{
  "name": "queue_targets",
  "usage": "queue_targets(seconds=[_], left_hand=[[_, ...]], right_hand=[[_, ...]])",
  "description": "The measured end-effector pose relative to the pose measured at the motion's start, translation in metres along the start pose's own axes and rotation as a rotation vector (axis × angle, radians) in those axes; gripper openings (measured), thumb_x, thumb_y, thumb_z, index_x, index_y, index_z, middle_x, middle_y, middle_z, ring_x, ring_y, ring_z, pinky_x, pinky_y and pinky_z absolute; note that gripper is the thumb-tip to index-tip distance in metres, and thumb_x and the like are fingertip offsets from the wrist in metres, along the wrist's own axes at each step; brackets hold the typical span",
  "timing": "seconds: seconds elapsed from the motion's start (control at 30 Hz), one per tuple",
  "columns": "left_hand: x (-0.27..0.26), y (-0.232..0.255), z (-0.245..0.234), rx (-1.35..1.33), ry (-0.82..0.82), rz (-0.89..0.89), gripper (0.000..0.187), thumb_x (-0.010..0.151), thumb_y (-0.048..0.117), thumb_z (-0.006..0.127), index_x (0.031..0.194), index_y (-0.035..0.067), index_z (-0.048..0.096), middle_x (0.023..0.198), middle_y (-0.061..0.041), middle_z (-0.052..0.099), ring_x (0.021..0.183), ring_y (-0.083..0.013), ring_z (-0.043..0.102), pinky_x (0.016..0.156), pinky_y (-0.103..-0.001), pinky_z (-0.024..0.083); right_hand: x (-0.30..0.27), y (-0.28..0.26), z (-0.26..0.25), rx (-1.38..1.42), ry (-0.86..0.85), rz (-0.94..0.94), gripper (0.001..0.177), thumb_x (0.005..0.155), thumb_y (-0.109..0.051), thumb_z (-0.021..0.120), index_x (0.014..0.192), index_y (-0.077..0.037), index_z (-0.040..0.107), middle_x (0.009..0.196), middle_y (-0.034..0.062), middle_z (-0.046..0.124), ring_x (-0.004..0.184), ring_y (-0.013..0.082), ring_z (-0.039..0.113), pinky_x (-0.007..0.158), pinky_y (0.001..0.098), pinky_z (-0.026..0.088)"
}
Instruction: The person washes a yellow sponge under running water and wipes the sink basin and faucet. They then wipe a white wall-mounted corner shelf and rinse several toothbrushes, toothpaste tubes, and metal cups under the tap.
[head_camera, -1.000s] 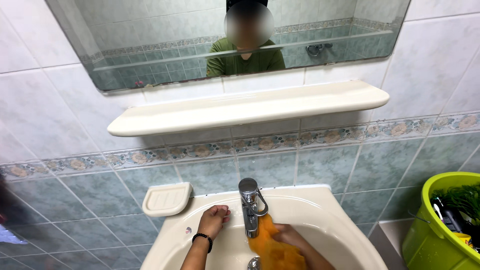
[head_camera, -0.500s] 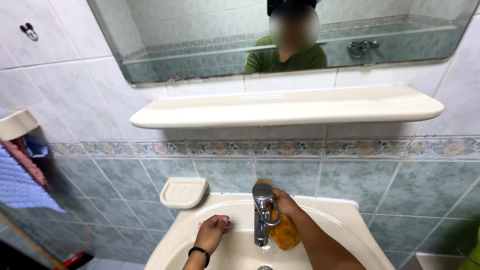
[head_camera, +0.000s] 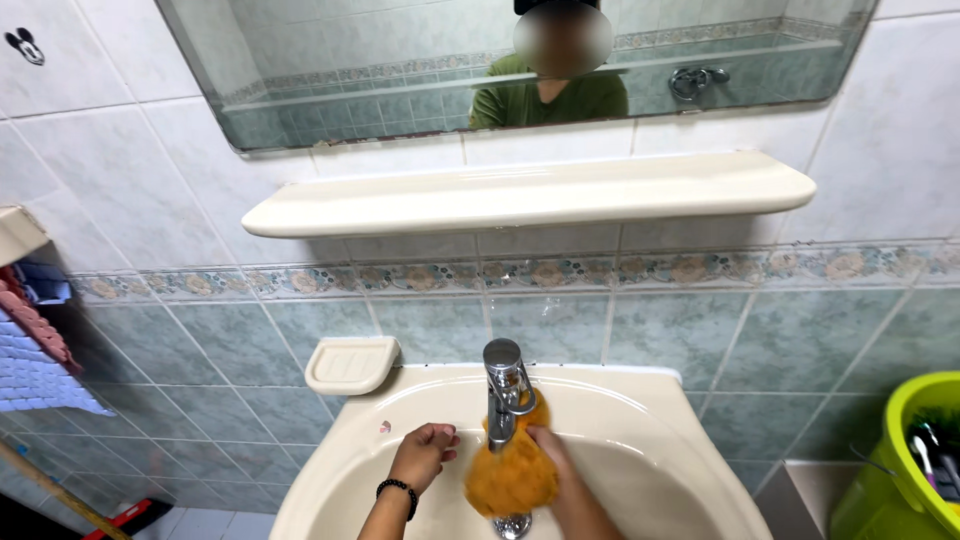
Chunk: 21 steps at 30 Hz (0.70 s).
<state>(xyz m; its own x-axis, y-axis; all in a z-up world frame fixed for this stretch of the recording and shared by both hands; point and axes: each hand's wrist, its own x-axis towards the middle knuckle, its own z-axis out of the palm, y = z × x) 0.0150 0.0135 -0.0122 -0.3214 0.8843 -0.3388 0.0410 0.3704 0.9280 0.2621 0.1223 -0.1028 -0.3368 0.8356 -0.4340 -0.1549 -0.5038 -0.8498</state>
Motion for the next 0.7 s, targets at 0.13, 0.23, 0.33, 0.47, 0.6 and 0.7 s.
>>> queue_targets(seconds=[0.13, 0.23, 0.33, 0.47, 0.6, 0.7], left_hand=[[0.011, 0.009, -0.007, -0.007, -0.015, 0.039, 0.026, 0.097, 0.026, 0.063, 0.11, 0.007, 0.074, 0.098, -0.006, 0.078, 0.083, -0.0141, 0.073, 0.07, -0.028, 0.05], [0.006, 0.002, 0.0, -0.004, 0.004, 0.103, 0.027, 0.097, 0.024, 0.061, 0.109, 0.004, 0.073, 0.097, -0.007, 0.079, 0.081, -0.0152, 0.072, 0.075, -0.028, 0.054], [0.013, 0.01, 0.003, 0.031, -0.006, 0.103, 0.027, 0.098, 0.024, 0.062, 0.109, 0.003, 0.073, 0.099, -0.005, 0.078, 0.082, -0.0131, 0.072, 0.081, -0.027, 0.056], [0.019, -0.004, 0.009, 0.002, -0.015, 0.074, 0.025, 0.096, 0.02, 0.063, 0.109, 0.002, 0.074, 0.099, -0.006, 0.077, 0.082, -0.0133, 0.071, 0.082, -0.028, 0.057], [0.024, -0.021, 0.013, 0.034, 0.009, 0.066, 0.028, 0.096, 0.023, 0.063, 0.108, 0.001, 0.075, 0.097, -0.006, 0.078, 0.081, -0.0153, 0.071, 0.082, -0.029, 0.058], [0.02, -0.034, 0.005, 0.073, 0.011, 0.035, 0.029, 0.095, 0.025, 0.062, 0.108, 0.002, 0.075, 0.097, -0.005, 0.079, 0.082, -0.0148, 0.073, 0.083, -0.028, 0.058]], right_hand=[[-0.017, 0.023, 0.038, -0.014, -0.174, 0.034, 0.055, 0.083, -0.006, 0.06, 0.138, -0.007, 0.053, 0.118, 0.0176, 0.07, 0.106, 0.0307, 0.069, 0.09, 0.0406, 0.056], [-0.04, 0.019, 0.005, -0.245, -0.298, 0.016, 0.056, 0.083, -0.009, 0.061, 0.138, -0.009, 0.051, 0.117, 0.0176, 0.071, 0.105, 0.0308, 0.071, 0.089, 0.0406, 0.058], [-0.055, -0.046, -0.044, -0.555, -0.111, -0.189, 0.056, 0.083, -0.011, 0.062, 0.138, -0.011, 0.05, 0.116, 0.0176, 0.072, 0.105, 0.0308, 0.072, 0.087, 0.0406, 0.06], [-0.076, -0.135, -0.076, -1.044, 0.381, -0.281, 0.065, 0.084, -0.021, 0.064, 0.145, -0.015, 0.043, 0.128, 0.0199, 0.069, 0.118, 0.0349, 0.07, 0.101, 0.0435, 0.056], [-0.078, -0.173, -0.038, -1.282, 0.332, -0.759, 0.077, 0.085, -0.034, 0.075, 0.15, -0.013, 0.038, 0.15, 0.023, 0.046, 0.135, 0.044, 0.052, 0.112, 0.0478, 0.043], [-0.061, -0.165, 0.001, -1.631, 0.041, -0.489, 0.086, 0.092, -0.039, 0.074, 0.16, -0.022, 0.025, 0.164, 0.0167, 0.014, 0.142, 0.0472, 0.035, 0.117, 0.0488, 0.033]])
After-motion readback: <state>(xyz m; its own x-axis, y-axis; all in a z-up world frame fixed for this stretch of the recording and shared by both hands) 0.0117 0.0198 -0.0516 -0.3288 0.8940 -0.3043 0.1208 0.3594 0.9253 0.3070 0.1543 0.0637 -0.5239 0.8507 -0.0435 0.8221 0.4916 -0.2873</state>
